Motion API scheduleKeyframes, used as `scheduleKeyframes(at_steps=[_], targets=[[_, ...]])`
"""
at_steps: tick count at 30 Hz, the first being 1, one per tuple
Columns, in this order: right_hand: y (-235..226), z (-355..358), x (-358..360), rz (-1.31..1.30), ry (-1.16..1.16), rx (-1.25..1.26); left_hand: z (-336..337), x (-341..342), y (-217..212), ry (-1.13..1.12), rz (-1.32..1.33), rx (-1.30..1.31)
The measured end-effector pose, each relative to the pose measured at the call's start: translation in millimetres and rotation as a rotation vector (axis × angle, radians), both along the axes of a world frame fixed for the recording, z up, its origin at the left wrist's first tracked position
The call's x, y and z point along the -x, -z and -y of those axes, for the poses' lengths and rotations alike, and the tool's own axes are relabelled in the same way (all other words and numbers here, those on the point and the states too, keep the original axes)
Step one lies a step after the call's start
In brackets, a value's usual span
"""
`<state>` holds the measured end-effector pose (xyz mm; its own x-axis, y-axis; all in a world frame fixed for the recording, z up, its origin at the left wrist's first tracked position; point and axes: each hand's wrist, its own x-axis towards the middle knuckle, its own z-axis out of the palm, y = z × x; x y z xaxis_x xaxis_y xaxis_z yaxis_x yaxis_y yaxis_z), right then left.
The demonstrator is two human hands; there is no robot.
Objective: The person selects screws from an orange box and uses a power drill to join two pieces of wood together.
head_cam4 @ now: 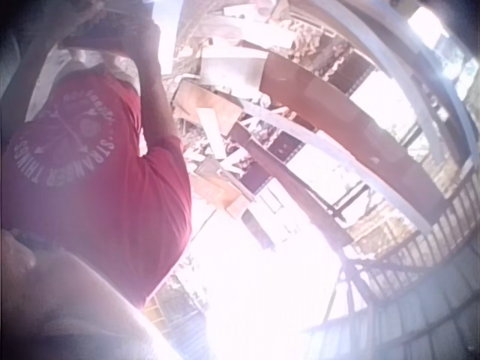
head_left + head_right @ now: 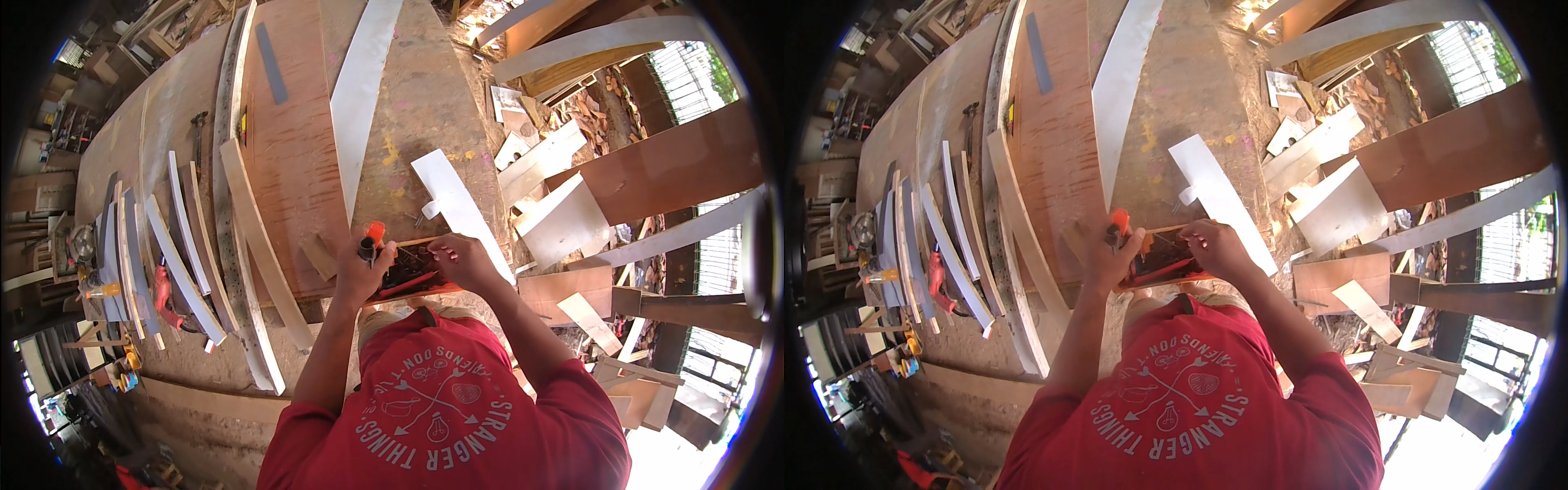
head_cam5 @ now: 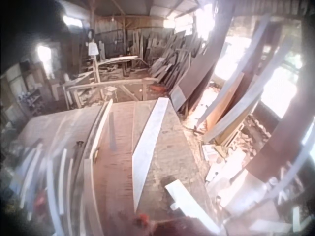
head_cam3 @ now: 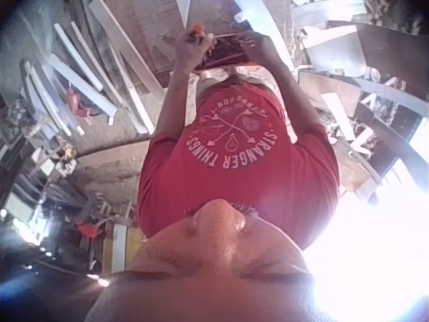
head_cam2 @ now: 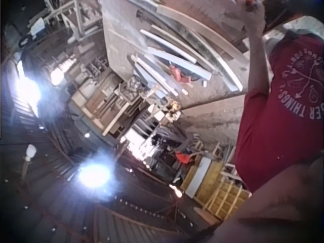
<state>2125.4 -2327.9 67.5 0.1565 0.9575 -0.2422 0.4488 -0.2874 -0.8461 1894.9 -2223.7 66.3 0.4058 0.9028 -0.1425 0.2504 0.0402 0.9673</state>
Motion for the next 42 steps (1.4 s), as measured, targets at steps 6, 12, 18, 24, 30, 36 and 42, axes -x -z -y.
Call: scheduleKeyframes(at_steps=[6, 12, 18, 24, 30, 36, 42], targets=[[13, -4, 10, 0.328, -0.339, 0.05, 5, -3, 10, 0.052, 0.007, -0.045], [34, -21, 12, 0.672, -0.635, 0.234, 6, -8, 8, 0.111, -0.074, -0.188], [40, -11, 15, 0.763, -0.608, 0.081, 8, -10, 8, 0.106, -0.06, -0.19], [31, -22, 18, 0.737, -0.653, 0.247, 8, -12, 10, 0.12, -0.079, -0.155], [27, -32, 20, 0.689, -0.625, 0.34, 9, -13, 14, 0.102, -0.078, -0.163], [17, -33, 16, 0.652, -0.689, 0.357, 8, -13, 8, 0.121, -0.084, -0.122], [17, -9, 9, 0.542, -0.44, 0.126, 6, -8, 7, 0.139, -0.133, -0.107]])
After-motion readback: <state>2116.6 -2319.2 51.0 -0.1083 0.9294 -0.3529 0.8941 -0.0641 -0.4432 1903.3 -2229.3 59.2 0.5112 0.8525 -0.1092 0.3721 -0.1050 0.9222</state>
